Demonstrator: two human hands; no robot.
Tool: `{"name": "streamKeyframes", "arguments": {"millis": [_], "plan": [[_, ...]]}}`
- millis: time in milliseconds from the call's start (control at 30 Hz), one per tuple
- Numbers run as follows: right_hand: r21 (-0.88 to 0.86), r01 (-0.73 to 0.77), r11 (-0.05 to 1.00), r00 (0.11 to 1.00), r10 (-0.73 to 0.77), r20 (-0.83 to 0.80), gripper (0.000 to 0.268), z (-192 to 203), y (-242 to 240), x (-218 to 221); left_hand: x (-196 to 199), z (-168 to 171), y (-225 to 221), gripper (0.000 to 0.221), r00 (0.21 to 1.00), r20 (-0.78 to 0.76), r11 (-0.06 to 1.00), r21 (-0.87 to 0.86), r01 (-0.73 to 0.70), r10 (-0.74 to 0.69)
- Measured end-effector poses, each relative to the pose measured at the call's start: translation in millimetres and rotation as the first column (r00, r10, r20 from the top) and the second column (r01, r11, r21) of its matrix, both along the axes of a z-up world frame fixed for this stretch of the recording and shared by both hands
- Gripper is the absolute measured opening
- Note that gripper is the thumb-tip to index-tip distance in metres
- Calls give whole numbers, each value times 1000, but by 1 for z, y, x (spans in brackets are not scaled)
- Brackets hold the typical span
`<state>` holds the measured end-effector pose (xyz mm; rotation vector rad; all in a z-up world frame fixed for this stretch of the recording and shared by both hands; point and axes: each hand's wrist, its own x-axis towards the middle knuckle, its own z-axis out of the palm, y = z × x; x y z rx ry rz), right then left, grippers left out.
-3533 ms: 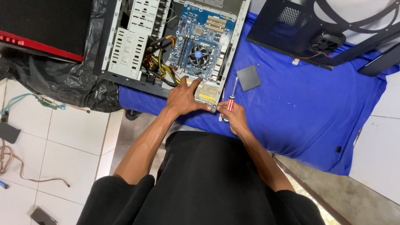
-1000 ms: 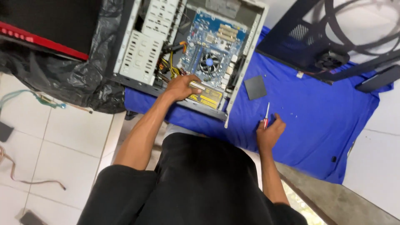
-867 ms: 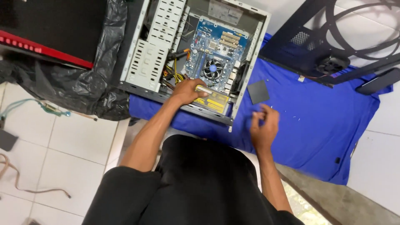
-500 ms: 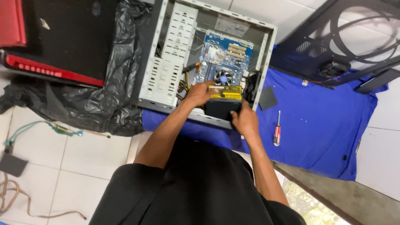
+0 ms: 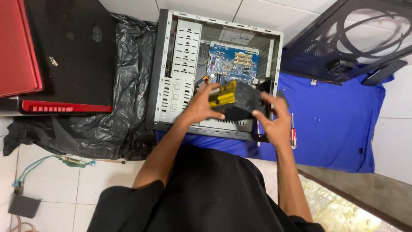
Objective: Disassembling a desktop computer case and removing internal components like the power supply, RAM, motherboard, and fan.
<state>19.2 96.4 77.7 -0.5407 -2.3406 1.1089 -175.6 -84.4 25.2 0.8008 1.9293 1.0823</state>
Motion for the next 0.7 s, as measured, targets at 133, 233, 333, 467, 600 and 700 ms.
{"name": "streamKeyframes", "arguments": {"millis": [133,233,333,467,600,700], "plan": [[-287,-41,957,999,39,-13,93,19,5,-5,-10,-1,-25,108,987,99,879,451,-157,126],[-453,-206,867,978,174,-111,117,25,-6,-23,-15,22,-34,110,920,365,757,559,-338,141],[-410,-242,879,970,233,-72,119,5,-11,-39,-16,54,-38,109,939,272,697,632,-338,209],[-310,-243,919,957,280,81,81,-16,-12,-62,-13,53,-38,85,914,365,526,750,-401,176],[-71,-295,953,955,295,-17,40,-11,-6,-83,-15,14,-48,47,951,219,432,852,-297,220],[192,-276,942,935,310,-174,12,-12,0,-90,-14,54,-50,49,869,493,244,849,-469,-46]]}}
